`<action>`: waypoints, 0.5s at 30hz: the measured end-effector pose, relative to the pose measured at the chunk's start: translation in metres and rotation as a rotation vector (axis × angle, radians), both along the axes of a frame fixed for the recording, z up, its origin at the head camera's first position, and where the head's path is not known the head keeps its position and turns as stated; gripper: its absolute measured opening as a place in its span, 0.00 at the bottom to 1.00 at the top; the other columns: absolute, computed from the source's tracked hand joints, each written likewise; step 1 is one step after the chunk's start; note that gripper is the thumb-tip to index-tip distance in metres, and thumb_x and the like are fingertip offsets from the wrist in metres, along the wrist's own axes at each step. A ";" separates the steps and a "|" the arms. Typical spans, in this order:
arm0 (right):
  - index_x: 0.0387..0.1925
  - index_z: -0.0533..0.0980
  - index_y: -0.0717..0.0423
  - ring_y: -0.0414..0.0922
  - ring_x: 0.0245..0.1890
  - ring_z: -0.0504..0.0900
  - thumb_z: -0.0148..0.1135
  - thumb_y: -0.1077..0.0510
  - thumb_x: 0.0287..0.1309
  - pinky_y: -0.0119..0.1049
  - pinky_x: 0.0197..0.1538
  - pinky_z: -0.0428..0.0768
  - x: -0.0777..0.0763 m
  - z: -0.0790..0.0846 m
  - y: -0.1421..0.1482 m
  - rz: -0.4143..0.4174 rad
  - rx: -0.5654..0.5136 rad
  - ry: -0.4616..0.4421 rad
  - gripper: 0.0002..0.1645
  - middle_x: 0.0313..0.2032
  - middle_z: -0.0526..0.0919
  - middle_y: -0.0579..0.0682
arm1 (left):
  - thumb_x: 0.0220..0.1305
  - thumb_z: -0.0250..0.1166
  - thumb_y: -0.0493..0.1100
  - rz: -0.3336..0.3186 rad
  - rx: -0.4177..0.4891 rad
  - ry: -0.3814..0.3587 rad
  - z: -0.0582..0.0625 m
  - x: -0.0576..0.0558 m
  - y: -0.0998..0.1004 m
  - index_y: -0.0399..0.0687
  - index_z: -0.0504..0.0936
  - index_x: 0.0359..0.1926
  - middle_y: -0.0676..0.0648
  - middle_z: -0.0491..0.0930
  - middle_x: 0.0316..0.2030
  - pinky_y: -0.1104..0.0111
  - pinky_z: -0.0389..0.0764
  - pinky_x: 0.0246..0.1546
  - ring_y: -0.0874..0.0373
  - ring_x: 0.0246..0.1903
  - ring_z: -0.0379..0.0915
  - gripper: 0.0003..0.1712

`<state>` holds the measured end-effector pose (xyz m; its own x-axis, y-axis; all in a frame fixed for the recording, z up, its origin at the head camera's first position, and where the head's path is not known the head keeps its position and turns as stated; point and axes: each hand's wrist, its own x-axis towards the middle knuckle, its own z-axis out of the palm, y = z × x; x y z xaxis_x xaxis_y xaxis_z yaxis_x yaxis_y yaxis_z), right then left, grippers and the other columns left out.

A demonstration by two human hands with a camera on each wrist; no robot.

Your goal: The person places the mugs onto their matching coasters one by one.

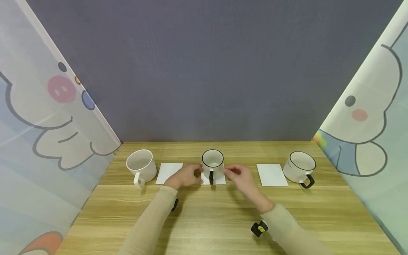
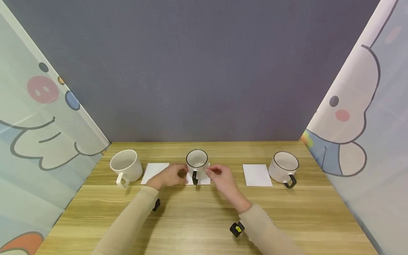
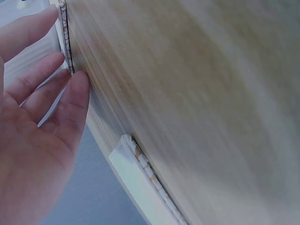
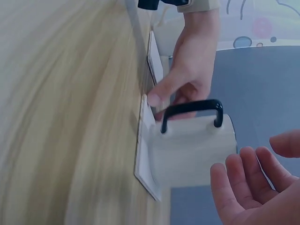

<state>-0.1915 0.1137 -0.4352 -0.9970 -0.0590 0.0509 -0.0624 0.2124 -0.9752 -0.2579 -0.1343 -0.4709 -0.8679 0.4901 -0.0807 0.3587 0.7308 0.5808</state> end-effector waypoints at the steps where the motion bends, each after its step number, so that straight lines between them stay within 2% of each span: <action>1: 0.44 0.82 0.70 0.46 0.37 0.84 0.66 0.63 0.65 0.38 0.44 0.84 0.000 0.001 0.003 0.004 0.037 0.014 0.12 0.38 0.86 0.60 | 0.56 0.77 0.42 -0.002 0.005 -0.005 -0.001 0.000 0.000 0.47 0.82 0.51 0.42 0.77 0.63 0.49 0.68 0.67 0.43 0.66 0.69 0.21; 4: 0.42 0.83 0.66 0.43 0.37 0.83 0.67 0.60 0.65 0.35 0.43 0.81 0.003 0.006 0.013 0.003 0.155 0.064 0.11 0.37 0.87 0.56 | 0.56 0.77 0.42 -0.008 0.010 -0.011 -0.003 0.001 0.001 0.46 0.82 0.51 0.41 0.76 0.64 0.48 0.67 0.68 0.42 0.66 0.68 0.22; 7: 0.42 0.84 0.62 0.44 0.39 0.83 0.67 0.58 0.66 0.38 0.44 0.80 0.005 0.012 0.022 0.012 0.235 0.110 0.10 0.37 0.87 0.52 | 0.57 0.76 0.43 -0.012 0.000 -0.009 -0.002 0.001 0.001 0.47 0.82 0.51 0.41 0.76 0.64 0.48 0.67 0.68 0.42 0.66 0.68 0.22; 11: 0.42 0.85 0.59 0.46 0.40 0.84 0.66 0.58 0.67 0.40 0.44 0.81 0.005 0.018 0.034 0.047 0.296 0.171 0.08 0.38 0.87 0.49 | 0.57 0.76 0.43 -0.009 -0.014 -0.002 -0.002 0.000 0.000 0.47 0.82 0.52 0.41 0.76 0.65 0.50 0.68 0.68 0.43 0.67 0.68 0.22; 15: 0.43 0.85 0.56 0.47 0.39 0.83 0.65 0.57 0.68 0.38 0.40 0.81 0.007 0.027 0.050 0.062 0.345 0.191 0.08 0.39 0.87 0.49 | 0.58 0.76 0.44 -0.004 -0.025 0.002 -0.002 -0.002 -0.001 0.48 0.81 0.53 0.42 0.75 0.65 0.51 0.67 0.68 0.44 0.67 0.67 0.22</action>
<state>-0.1850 0.1635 -0.4084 -0.9654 -0.1650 0.2020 -0.2590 0.5160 -0.8165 -0.2600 -0.1352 -0.4732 -0.8662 0.4913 -0.0916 0.3625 0.7437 0.5617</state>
